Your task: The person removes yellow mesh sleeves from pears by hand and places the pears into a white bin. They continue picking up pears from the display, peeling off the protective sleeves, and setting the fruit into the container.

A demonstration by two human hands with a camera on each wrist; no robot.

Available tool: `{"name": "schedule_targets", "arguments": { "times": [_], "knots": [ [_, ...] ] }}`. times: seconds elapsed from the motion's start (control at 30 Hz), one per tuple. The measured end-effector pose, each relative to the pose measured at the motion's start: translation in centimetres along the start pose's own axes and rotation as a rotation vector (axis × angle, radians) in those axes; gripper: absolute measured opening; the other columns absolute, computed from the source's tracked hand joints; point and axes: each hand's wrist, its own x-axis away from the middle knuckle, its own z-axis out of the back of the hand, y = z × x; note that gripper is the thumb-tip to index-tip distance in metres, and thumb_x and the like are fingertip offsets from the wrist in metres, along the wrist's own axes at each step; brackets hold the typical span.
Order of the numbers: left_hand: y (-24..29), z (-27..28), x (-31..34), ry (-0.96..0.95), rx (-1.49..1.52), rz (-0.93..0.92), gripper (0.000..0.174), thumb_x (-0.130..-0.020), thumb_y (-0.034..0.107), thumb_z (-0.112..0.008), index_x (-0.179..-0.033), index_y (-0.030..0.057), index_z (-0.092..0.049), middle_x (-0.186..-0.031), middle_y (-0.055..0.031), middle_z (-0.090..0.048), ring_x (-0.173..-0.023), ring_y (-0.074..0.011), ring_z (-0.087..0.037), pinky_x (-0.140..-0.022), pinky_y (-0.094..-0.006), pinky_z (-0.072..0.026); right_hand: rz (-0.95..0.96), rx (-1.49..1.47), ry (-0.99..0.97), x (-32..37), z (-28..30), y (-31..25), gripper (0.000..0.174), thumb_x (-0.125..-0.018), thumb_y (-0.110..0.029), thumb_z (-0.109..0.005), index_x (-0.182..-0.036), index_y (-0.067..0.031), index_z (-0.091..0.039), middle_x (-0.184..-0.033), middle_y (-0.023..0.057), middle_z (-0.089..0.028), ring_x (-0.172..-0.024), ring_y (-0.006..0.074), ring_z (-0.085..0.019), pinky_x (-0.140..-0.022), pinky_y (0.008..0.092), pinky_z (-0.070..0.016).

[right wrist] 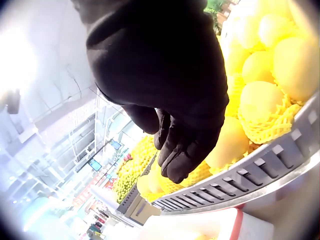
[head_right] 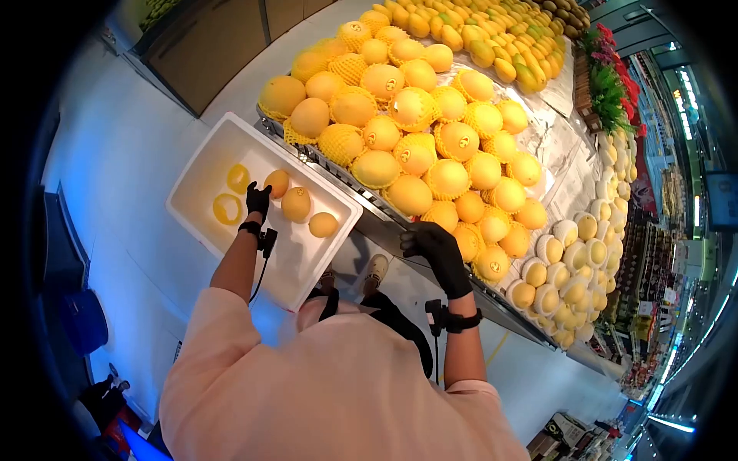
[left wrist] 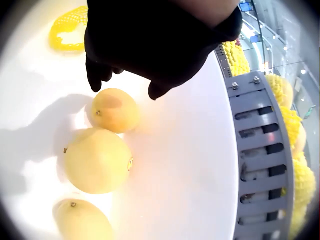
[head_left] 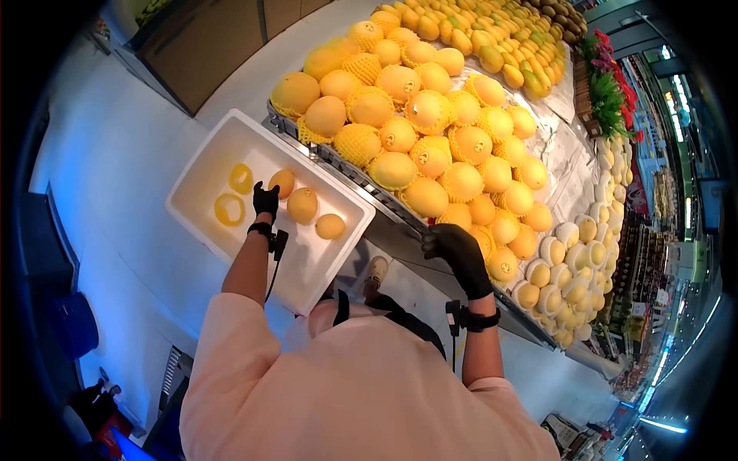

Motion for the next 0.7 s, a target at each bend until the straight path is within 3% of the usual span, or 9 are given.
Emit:
{"name": "schedule_targets", "arguments": {
  "times": [0.03, 0.13, 0.17, 0.27, 0.3, 0.33, 0.4, 0.47, 0.7],
  "knots": [
    [0.9, 0.3, 1.0, -0.007, -0.032, -0.021, 0.071, -0.076, 0.036, -0.072, -0.131, -0.0001, -0.046, -0.109, -0.0230, -0.064, -0.107, -0.0334, -0.060, -0.093, -0.0382, -0.0468, 0.020, -0.033, -0.006, 0.0, 0.2, -0.4, 0.025, -0.096, -0.013, -0.051, -0.113, 0.0044, -0.057, -0.099, 0.0145, -0.067, -0.086, 0.0215, -0.066, -0.079, 0.0335, -0.0550],
    [1.0, 0.1, 1.0, -0.074, -0.122, -0.213, 0.059, -0.080, 0.032, -0.069, -0.126, 0.0002, -0.049, -0.100, -0.0214, -0.066, -0.100, -0.0325, -0.062, -0.089, -0.0385, -0.0480, 0.066, -0.049, -0.009, -0.4, 1.2, -1.7, 0.025, -0.094, -0.012, -0.054, -0.112, 0.0048, -0.057, -0.099, 0.0149, -0.067, -0.085, 0.0219, -0.067, -0.080, 0.0336, -0.0551],
    [2.7, 0.2, 2.6, -0.018, -0.067, -0.234, 0.047, -0.083, 0.027, -0.065, -0.120, 0.0008, -0.053, -0.099, -0.0187, -0.066, -0.097, -0.0314, -0.062, -0.088, -0.0372, -0.0481, 0.068, -0.066, -0.007, -0.5, 1.8, -1.8, 0.025, -0.094, -0.012, -0.054, -0.112, 0.0050, -0.057, -0.098, 0.0149, -0.067, -0.085, 0.0218, -0.067, -0.080, 0.0335, -0.0552],
    [4.3, -0.6, 4.2, 0.086, -0.190, -0.596, 0.036, -0.085, 0.022, -0.065, -0.115, 0.0035, -0.056, -0.108, -0.0143, -0.063, -0.100, -0.0276, -0.061, -0.089, -0.0349, -0.0478, 0.137, -0.087, -0.007, -0.3, 3.8, -2.3, 0.023, -0.093, -0.009, -0.055, -0.111, 0.0058, -0.057, -0.098, 0.0151, -0.067, -0.087, 0.0227, -0.067, -0.080, 0.0336, -0.0556],
    [5.2, -0.7, 5.2, 0.029, -0.118, -0.624, 0.035, -0.084, 0.018, -0.066, -0.115, 0.0040, -0.057, -0.110, -0.0130, -0.062, -0.100, -0.0257, -0.061, -0.090, -0.0343, -0.0475, 0.159, -0.082, -0.012, 0.0, 4.5, -2.7, 0.023, -0.093, -0.009, -0.055, -0.110, 0.0062, -0.058, -0.099, 0.0156, -0.067, -0.088, 0.0239, -0.068, -0.080, 0.0348, -0.0557],
    [10.0, 0.4, 9.2, -0.010, 0.060, -0.443, 0.033, -0.085, 0.016, -0.066, -0.115, 0.0047, -0.058, -0.108, -0.0102, -0.062, -0.100, -0.0230, -0.061, -0.085, -0.0337, -0.0498, 0.181, -0.075, -0.016, 0.2, 5.2, -3.1, 0.022, -0.094, -0.008, -0.055, -0.110, 0.0066, -0.058, -0.099, 0.0162, -0.067, -0.089, 0.0251, -0.068, -0.080, 0.0360, -0.0559],
    [12.4, 0.1, 11.5, -0.158, 0.327, -0.257, 0.032, -0.087, 0.015, -0.066, -0.116, 0.0063, -0.058, -0.108, -0.0079, -0.061, -0.099, -0.0201, -0.060, -0.079, -0.0320, -0.0522, 0.223, -0.100, -0.006, 0.8, 6.8, -3.7, 0.022, -0.094, -0.008, -0.055, -0.110, 0.0067, -0.058, -0.100, 0.0164, -0.067, -0.090, 0.0251, -0.068, -0.081, 0.0355, -0.0560],
    [16.3, 0.7, 15.4, -0.262, 0.470, -0.192, 0.031, -0.087, 0.011, -0.064, -0.117, 0.0079, -0.058, -0.109, -0.0064, -0.059, -0.097, -0.0166, -0.059, -0.074, -0.0281, -0.0533, 0.255, -0.113, 0.019, 1.6, 8.3, -4.3, 0.022, -0.093, -0.009, -0.055, -0.109, 0.0065, -0.059, -0.101, 0.0156, -0.067, -0.090, 0.0239, -0.068, -0.081, 0.0344, -0.0560],
    [23.5, -2.2, 24.2, -0.466, 0.679, -0.387, 0.027, -0.086, 0.003, -0.061, -0.113, 0.0058, -0.058, -0.107, -0.0042, -0.062, -0.091, -0.0154, -0.062, -0.074, -0.0293, -0.0534, 0.348, -0.180, 0.107, 3.9, 15.3, -4.7, 0.022, -0.093, -0.009, -0.056, -0.108, 0.0055, -0.060, -0.099, 0.0128, -0.068, -0.088, 0.0204, -0.068, -0.079, 0.0309, -0.0558]
  ]
}}
